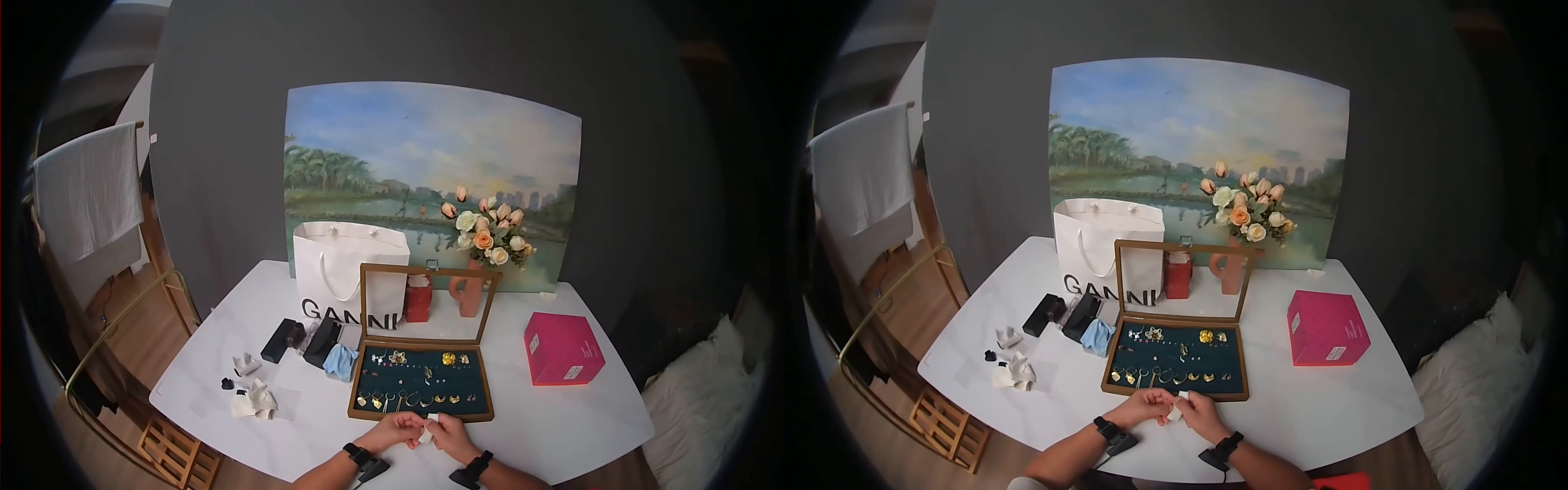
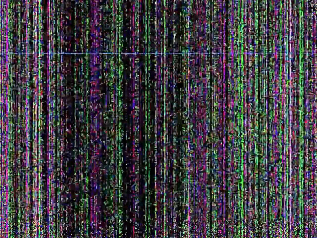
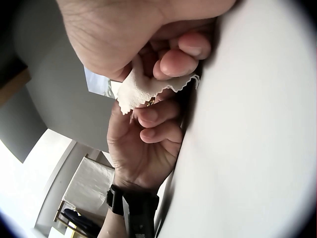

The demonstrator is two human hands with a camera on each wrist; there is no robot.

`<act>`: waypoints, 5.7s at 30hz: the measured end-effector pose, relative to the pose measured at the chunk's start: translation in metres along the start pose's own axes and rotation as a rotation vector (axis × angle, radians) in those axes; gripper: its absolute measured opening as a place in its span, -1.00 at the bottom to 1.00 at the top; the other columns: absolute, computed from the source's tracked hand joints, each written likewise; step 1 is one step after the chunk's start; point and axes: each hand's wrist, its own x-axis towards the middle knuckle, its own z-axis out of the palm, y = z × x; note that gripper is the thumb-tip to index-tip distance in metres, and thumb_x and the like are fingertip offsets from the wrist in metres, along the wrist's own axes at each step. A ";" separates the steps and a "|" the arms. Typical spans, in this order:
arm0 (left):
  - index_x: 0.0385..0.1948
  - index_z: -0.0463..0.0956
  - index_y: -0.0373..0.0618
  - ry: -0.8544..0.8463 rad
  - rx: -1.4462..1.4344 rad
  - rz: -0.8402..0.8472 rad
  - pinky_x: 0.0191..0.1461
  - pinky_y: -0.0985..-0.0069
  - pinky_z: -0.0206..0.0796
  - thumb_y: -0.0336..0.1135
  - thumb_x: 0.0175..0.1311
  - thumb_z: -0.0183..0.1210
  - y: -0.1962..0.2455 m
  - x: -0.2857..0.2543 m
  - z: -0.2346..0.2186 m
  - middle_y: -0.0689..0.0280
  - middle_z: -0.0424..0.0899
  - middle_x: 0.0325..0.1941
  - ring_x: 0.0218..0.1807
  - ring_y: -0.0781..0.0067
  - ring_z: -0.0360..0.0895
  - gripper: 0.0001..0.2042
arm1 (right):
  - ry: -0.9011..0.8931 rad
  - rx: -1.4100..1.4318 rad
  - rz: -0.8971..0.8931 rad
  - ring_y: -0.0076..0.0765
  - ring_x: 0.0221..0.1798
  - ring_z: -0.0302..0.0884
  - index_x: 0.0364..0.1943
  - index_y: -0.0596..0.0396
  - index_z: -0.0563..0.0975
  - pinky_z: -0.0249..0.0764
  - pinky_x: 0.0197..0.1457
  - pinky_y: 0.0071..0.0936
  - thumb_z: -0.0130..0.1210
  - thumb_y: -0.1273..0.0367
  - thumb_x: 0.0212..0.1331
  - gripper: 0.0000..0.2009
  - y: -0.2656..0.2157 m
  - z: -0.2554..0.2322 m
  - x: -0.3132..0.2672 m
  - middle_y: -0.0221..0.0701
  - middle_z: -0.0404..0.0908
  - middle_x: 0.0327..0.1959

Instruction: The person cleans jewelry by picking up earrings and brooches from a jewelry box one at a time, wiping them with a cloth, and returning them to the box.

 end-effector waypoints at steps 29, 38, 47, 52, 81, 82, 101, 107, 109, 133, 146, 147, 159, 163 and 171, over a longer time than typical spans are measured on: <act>-0.08 0.50 -0.14 -0.377 -0.163 -0.219 -0.10 0.55 0.40 -0.28 0.51 0.18 0.020 0.028 0.005 0.39 0.61 -0.27 -0.22 0.59 0.56 -0.84 | -0.108 0.051 0.217 -0.70 -0.48 0.39 -0.33 0.20 0.58 0.34 -0.43 -0.58 0.03 0.25 0.55 -0.68 -0.027 -0.028 -0.019 -0.54 0.53 -0.53; -0.09 0.50 -0.12 -0.237 -0.300 -0.237 -0.08 0.55 0.41 -0.25 0.53 0.19 0.020 0.024 0.010 0.42 0.57 -0.25 -0.25 0.59 0.51 -0.84 | -0.044 0.091 0.239 -0.69 -0.53 0.41 -0.39 0.17 0.54 0.33 -0.48 -0.56 0.05 0.26 0.53 -0.68 -0.029 -0.028 -0.019 -0.53 0.51 -0.58; -0.11 0.51 -0.12 -0.157 -0.320 -0.256 -0.11 0.54 0.44 -0.31 0.47 0.24 0.019 0.024 0.013 0.37 0.61 -0.22 -0.26 0.55 0.55 -0.86 | -0.052 0.068 0.128 -0.68 -0.50 0.42 -0.36 0.21 0.52 0.36 -0.44 -0.55 0.05 0.25 0.54 -0.68 -0.021 -0.027 -0.019 -0.50 0.54 -0.55; -0.13 0.49 -0.13 -0.165 -0.293 -0.204 -0.13 0.49 0.37 -0.32 0.45 0.25 0.021 0.024 0.016 0.37 0.59 -0.27 -0.27 0.52 0.49 -0.85 | -0.053 0.072 0.057 -0.73 -0.51 0.39 -0.30 0.15 0.52 0.33 -0.47 -0.62 0.01 0.23 0.57 -0.70 -0.015 -0.026 -0.019 -0.54 0.51 -0.52; -0.08 0.52 -0.12 -0.039 -0.149 -0.212 -0.16 0.56 0.35 -0.38 0.49 0.21 0.015 0.017 0.026 0.40 0.60 -0.25 -0.30 0.58 0.51 -0.89 | -0.004 -0.169 -0.196 0.03 -0.45 0.59 -0.32 0.23 0.47 0.44 -0.34 -0.18 0.05 0.24 0.50 -0.70 -0.016 -0.044 -0.021 -0.07 0.60 -0.47; -0.08 0.52 -0.12 -0.034 -0.159 -0.218 -0.18 0.57 0.33 -0.38 0.49 0.21 0.016 0.015 0.027 0.41 0.60 -0.27 -0.32 0.59 0.50 -0.89 | -0.009 -0.181 -0.193 0.03 -0.45 0.59 -0.32 0.22 0.47 0.44 -0.35 -0.18 0.05 0.24 0.50 -0.69 -0.016 -0.044 -0.022 -0.08 0.60 -0.48; -0.07 0.51 -0.20 0.011 -0.236 -0.209 -0.22 0.56 0.29 -0.18 0.53 0.19 0.015 0.002 0.022 0.39 0.53 -0.32 -0.34 0.59 0.41 -0.75 | -0.012 -0.115 -0.165 -0.08 -0.50 0.55 -0.31 0.21 0.43 0.42 -0.39 -0.23 0.08 0.32 0.47 -0.76 -0.017 -0.028 -0.020 -0.17 0.56 -0.52; -0.13 0.50 -0.19 -0.029 -0.220 -0.181 -0.24 0.57 0.26 -0.23 0.51 0.22 0.018 0.002 0.021 0.40 0.52 -0.34 -0.36 0.60 0.36 -0.79 | -0.053 -0.096 -0.122 -0.06 -0.46 0.54 -0.19 0.20 0.43 0.43 -0.36 -0.23 0.01 0.30 0.53 -0.78 -0.023 -0.022 -0.022 -0.16 0.57 -0.48; -0.17 0.49 -0.17 -0.044 -0.215 -0.155 -0.25 0.58 0.24 -0.26 0.50 0.22 0.017 0.002 0.021 0.40 0.52 -0.35 -0.38 0.61 0.35 -0.82 | -0.080 -0.085 -0.123 -0.09 -0.45 0.53 -0.17 0.20 0.43 0.44 -0.34 -0.24 -0.01 0.30 0.54 -0.79 -0.014 -0.019 -0.022 -0.16 0.56 -0.47; -0.15 0.55 -0.16 -0.109 -0.210 -0.076 -0.35 0.66 0.16 -0.27 0.53 0.20 0.020 0.004 0.025 0.46 0.58 -0.33 -0.42 0.70 0.34 -0.85 | -0.062 0.136 0.153 -0.73 -0.52 0.37 -0.09 0.11 0.50 0.30 -0.46 -0.69 -0.09 0.29 0.60 -0.80 -0.019 -0.016 -0.029 -0.55 0.52 -0.41; -0.09 0.55 -0.16 -0.113 -0.205 -0.102 -0.33 0.64 0.17 -0.26 0.54 0.18 0.024 0.006 0.027 0.47 0.53 -0.37 -0.42 0.68 0.32 -0.83 | -0.086 0.153 0.135 -0.73 -0.49 0.39 -0.17 0.11 0.47 0.36 -0.43 -0.66 -0.02 0.27 0.58 -0.79 -0.026 -0.022 -0.028 -0.54 0.50 -0.44; -0.09 0.55 -0.16 -0.112 -0.201 -0.101 -0.34 0.64 0.17 -0.26 0.55 0.18 0.025 0.007 0.028 0.47 0.53 -0.37 -0.43 0.68 0.32 -0.83 | -0.089 0.144 0.135 -0.73 -0.49 0.39 -0.17 0.11 0.47 0.36 -0.43 -0.66 -0.02 0.27 0.58 -0.79 -0.024 -0.023 -0.028 -0.55 0.50 -0.44; -0.17 0.48 -0.14 0.045 -0.183 -0.144 -0.36 0.63 0.15 -0.15 0.61 0.09 0.019 0.007 0.031 0.43 0.50 -0.39 -0.42 0.64 0.34 -0.76 | -0.117 0.136 0.136 -0.74 -0.51 0.38 -0.18 0.15 0.48 0.34 -0.46 -0.64 0.04 0.31 0.55 -0.82 -0.019 -0.028 -0.027 -0.56 0.50 -0.47; -0.13 0.50 -0.15 0.037 -0.179 -0.106 -0.35 0.63 0.17 -0.25 0.57 0.14 0.020 0.008 0.033 0.41 0.56 -0.35 -0.40 0.64 0.37 -0.84 | -0.092 0.114 0.093 -0.75 -0.53 0.38 -0.24 0.15 0.47 0.32 -0.48 -0.63 0.06 0.33 0.53 -0.81 -0.014 -0.030 -0.026 -0.56 0.51 -0.48; -0.10 0.54 -0.16 0.059 -0.108 -0.119 -0.35 0.63 0.21 -0.34 0.54 0.17 0.019 0.008 0.034 0.42 0.59 -0.33 -0.41 0.65 0.39 -0.90 | -0.095 0.075 0.119 -0.71 -0.51 0.40 -0.24 0.12 0.46 0.33 -0.45 -0.62 -0.02 0.30 0.58 -0.79 -0.017 -0.032 -0.027 -0.53 0.50 -0.49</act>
